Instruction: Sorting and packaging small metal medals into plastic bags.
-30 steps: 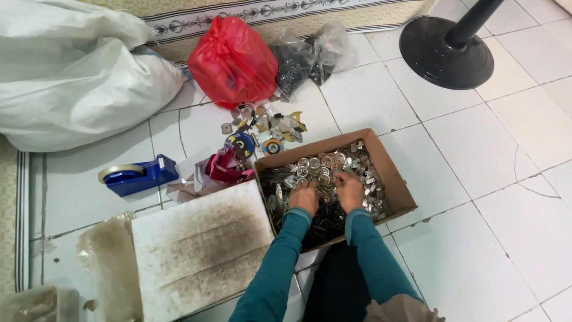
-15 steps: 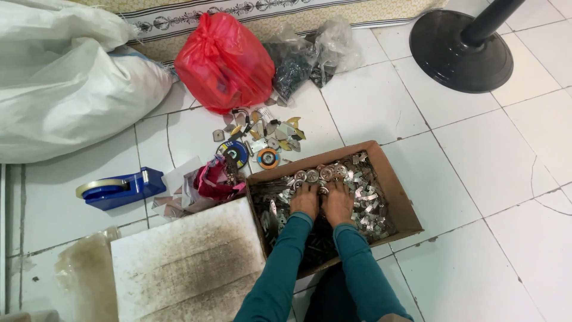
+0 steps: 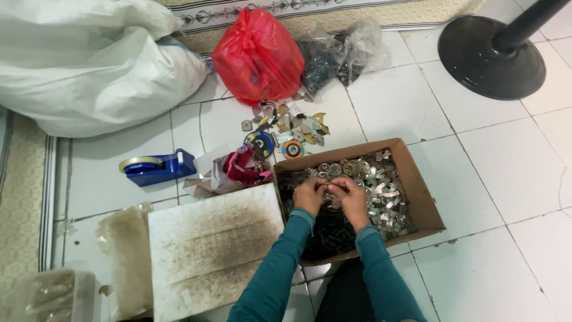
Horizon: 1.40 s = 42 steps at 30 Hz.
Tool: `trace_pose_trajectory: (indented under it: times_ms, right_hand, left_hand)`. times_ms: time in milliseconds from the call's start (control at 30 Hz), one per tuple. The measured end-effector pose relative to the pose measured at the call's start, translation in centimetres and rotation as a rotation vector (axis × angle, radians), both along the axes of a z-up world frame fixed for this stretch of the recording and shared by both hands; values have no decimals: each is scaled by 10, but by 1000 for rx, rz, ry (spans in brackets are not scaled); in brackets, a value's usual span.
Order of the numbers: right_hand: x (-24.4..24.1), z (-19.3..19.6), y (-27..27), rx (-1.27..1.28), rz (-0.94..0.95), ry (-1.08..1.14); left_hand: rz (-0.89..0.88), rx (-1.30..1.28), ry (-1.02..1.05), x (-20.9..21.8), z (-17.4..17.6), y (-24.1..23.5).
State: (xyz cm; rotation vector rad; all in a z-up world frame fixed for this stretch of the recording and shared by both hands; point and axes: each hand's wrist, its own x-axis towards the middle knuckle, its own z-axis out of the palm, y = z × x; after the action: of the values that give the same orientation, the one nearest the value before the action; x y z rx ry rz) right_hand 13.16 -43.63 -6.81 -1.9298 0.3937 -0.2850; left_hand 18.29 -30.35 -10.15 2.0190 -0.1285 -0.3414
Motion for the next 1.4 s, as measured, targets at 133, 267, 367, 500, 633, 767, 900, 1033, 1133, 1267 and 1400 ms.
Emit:
trace_pose_trajectory:
  times_ms: [133, 267, 367, 500, 633, 767, 900, 1033, 1133, 1267, 1400]
  right_hand:
    - [1, 32, 60, 97, 92, -19]
    - [-1, 57, 121, 153, 162, -32]
    - [-5, 77, 167, 283, 221, -10]
    - [-16, 86, 213, 734, 303, 162]
    - [-19, 54, 241, 975, 364, 242]
    - [-35, 73, 264, 1151, 403, 300]
    - [-37, 89, 277, 1105, 405, 290]
    - [-24, 57, 280, 855, 398, 280]
    - [-9, 39, 288, 487, 339, 280]
    - [21, -11, 289, -91, 306, 247]
    - [24, -8, 298, -333, 297, 257]
  left_hand:
    - [163, -160, 24, -14, 28, 66]
    - [346, -247, 18, -33, 56, 136]
    - [435, -422, 52, -45, 69, 186]
    - [457, -751, 162, -69, 86, 245]
    - [442, -893, 204, -98, 110, 278]
    - [340, -909, 69, -123, 134, 298]
    - [376, -755, 23, -127, 133, 314]
    - [442, -588, 4, -110, 95, 321]
    - [505, -398, -18, -83, 55, 316]
    - [464, -35, -45, -53, 20, 310]
    - [410, 305, -107, -44, 33, 305]
